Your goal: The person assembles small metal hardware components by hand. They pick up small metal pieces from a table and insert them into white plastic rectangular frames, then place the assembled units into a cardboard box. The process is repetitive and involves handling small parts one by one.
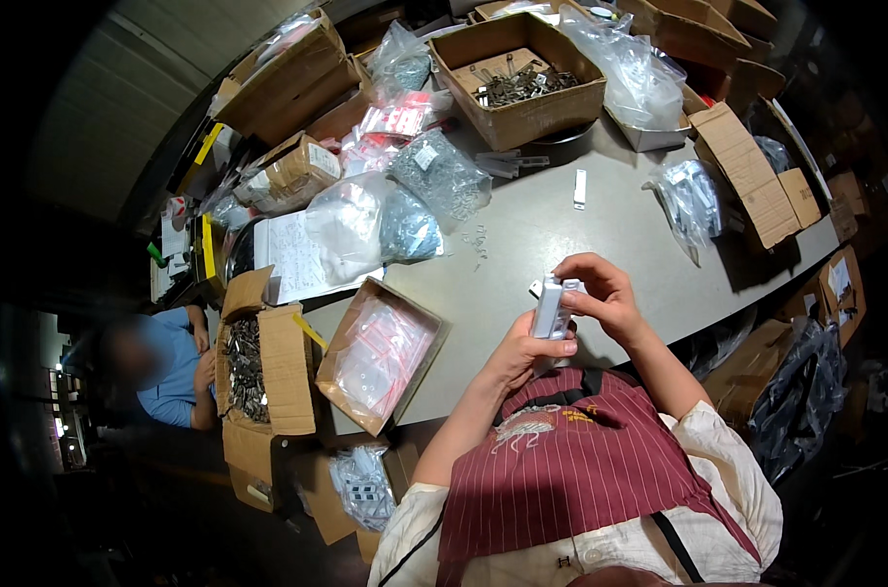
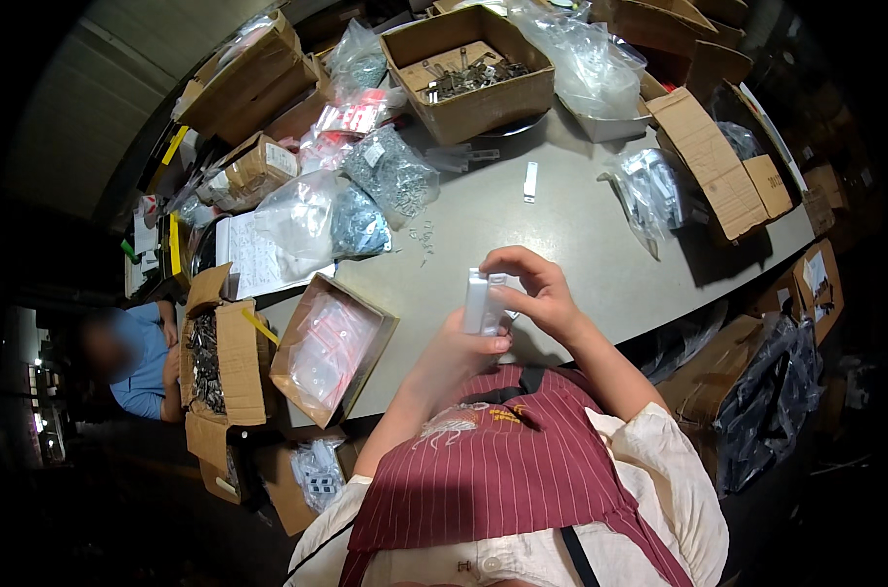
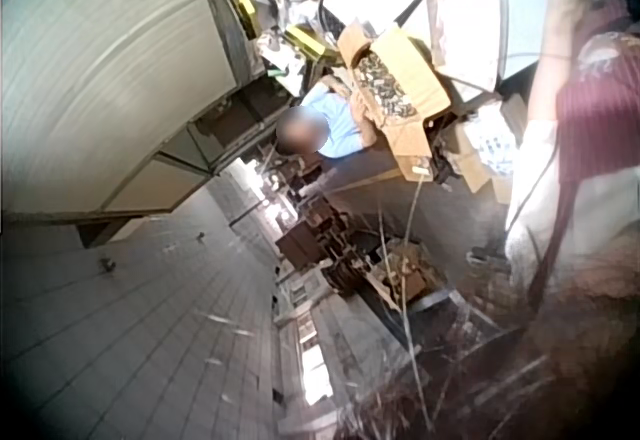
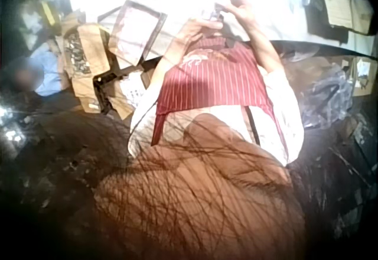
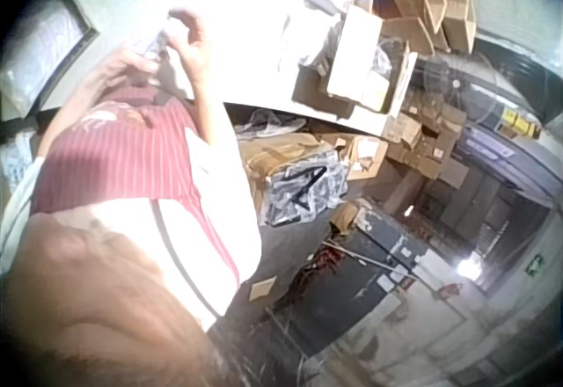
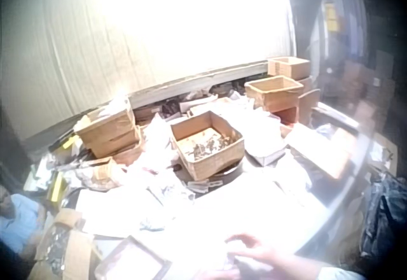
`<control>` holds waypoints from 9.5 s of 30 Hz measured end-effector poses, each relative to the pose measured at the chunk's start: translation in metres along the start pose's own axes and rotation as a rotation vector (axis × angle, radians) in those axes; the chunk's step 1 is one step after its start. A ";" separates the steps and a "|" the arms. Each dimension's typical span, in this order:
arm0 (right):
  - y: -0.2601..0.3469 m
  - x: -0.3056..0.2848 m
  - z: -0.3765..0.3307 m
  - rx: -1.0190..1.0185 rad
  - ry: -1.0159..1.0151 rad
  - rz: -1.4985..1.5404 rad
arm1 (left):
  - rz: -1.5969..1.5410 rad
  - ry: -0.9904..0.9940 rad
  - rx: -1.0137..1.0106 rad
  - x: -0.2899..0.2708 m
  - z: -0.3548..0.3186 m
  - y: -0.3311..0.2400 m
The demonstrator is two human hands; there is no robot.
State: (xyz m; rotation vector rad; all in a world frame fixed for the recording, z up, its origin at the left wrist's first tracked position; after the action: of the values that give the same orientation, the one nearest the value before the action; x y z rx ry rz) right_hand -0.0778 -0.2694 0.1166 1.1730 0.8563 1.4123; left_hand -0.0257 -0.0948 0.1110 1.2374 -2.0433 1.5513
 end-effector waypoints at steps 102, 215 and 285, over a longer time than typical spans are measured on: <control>0.018 0.172 0.051 -0.634 0.652 -0.880 | 1.318 -1.026 1.118 -0.027 -0.172 -0.019; -0.078 0.160 0.061 0.177 0.379 -0.155 | 0.463 -0.951 0.805 -0.125 -0.170 -0.026; -0.138 0.001 0.118 0.192 0.206 -1.143 | 1.339 -0.712 0.552 -0.083 -0.027 0.031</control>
State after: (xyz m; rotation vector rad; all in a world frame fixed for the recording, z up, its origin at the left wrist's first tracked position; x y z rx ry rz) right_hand 0.0734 -0.2550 0.0171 0.4617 1.4998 0.4978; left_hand -0.0078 -0.0312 0.0452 0.4137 -3.4322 2.5845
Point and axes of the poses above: each hand's wrist, its own z-axis towards the middle knuckle, its own x-axis out of the palm, y = z × x, the point moved 2 cm from there along z, towards the middle knuckle, and after that the axes turned 6 degrees about y, right-handed, at the moved point
